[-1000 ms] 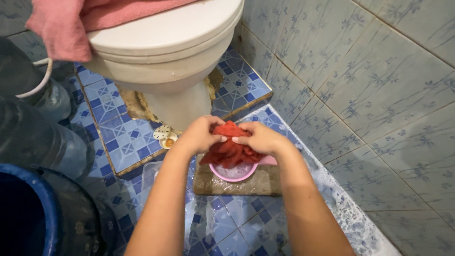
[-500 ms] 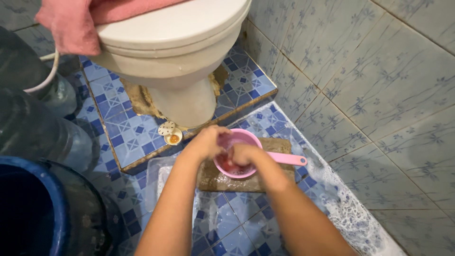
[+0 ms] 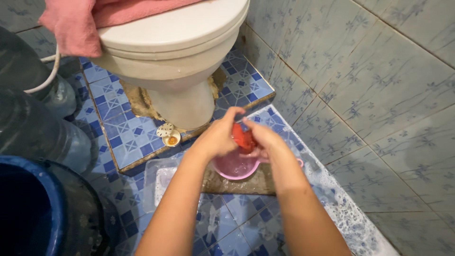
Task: The person cleans a cloth by hand using a small bucket of water, a stone surface, and soap, then rinses it in several buckets of water.
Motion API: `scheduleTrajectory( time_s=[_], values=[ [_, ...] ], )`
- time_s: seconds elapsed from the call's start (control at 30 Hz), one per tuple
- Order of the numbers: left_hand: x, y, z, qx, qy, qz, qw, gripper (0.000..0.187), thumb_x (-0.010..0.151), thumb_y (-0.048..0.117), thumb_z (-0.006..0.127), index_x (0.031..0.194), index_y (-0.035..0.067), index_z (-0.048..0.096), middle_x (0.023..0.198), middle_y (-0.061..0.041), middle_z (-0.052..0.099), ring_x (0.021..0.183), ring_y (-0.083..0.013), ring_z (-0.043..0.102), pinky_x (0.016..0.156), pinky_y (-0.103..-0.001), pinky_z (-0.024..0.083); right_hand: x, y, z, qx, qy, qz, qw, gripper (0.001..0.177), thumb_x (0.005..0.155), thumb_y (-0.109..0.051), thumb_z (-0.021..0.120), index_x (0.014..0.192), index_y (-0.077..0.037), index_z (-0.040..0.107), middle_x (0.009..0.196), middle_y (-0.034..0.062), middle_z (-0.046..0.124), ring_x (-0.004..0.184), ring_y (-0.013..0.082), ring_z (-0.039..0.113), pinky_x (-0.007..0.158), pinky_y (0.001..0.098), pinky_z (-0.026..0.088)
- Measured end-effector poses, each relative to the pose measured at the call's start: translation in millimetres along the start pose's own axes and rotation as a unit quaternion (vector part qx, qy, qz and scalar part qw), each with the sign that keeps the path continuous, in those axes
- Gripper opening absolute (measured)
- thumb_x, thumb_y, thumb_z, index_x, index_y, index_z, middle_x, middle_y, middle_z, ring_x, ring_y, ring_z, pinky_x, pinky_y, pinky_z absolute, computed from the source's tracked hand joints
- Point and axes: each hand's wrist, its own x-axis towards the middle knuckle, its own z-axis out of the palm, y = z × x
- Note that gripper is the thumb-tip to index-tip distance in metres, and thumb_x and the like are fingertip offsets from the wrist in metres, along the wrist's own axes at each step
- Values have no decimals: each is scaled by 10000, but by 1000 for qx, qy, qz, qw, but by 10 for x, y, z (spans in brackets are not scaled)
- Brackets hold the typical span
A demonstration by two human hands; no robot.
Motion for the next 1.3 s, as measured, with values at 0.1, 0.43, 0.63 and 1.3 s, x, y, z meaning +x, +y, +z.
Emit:
scheduleTrajectory(
  time_s=[0.1,0.43,0.63,1.3],
  values=[
    [47,11,69,-150,9,54,987,831,667,112,773,1436,156,461,1087,-144,672,1020,-315,678,902,-375,542,168,262,-24,72,-115,-13,991,466,929,-540,494,1187,-173,620,1029,88,699,887,255,691,721,512,578],
    [187,-595,633,-209,291,18,933,406,1033,365,641,884,-12,674,1494,-185,540,1277,-247,558,1083,-405,441,100,282,160,121,-229,-35,965,669,899,-647,468,1179,-61,631,1058,131,727,875,229,756,730,387,644],
    [125,-622,432,-519,82,7,851,252,1007,194,608,1214,90,707,1131,-147,742,1049,-206,697,956,-351,556,33,218,86,-92,-300,-136,940,486,828,-196,844,1209,-85,564,942,63,662,715,133,677,571,265,553],
    [405,-873,910,-130,192,-82,969,336,992,328,622,838,43,707,785,-127,714,711,-294,674,726,-376,533,402,662,292,-571,83,-212,788,376,841,-379,656,1106,-119,720,1125,184,717,1088,381,678,896,494,533]
  ],
)
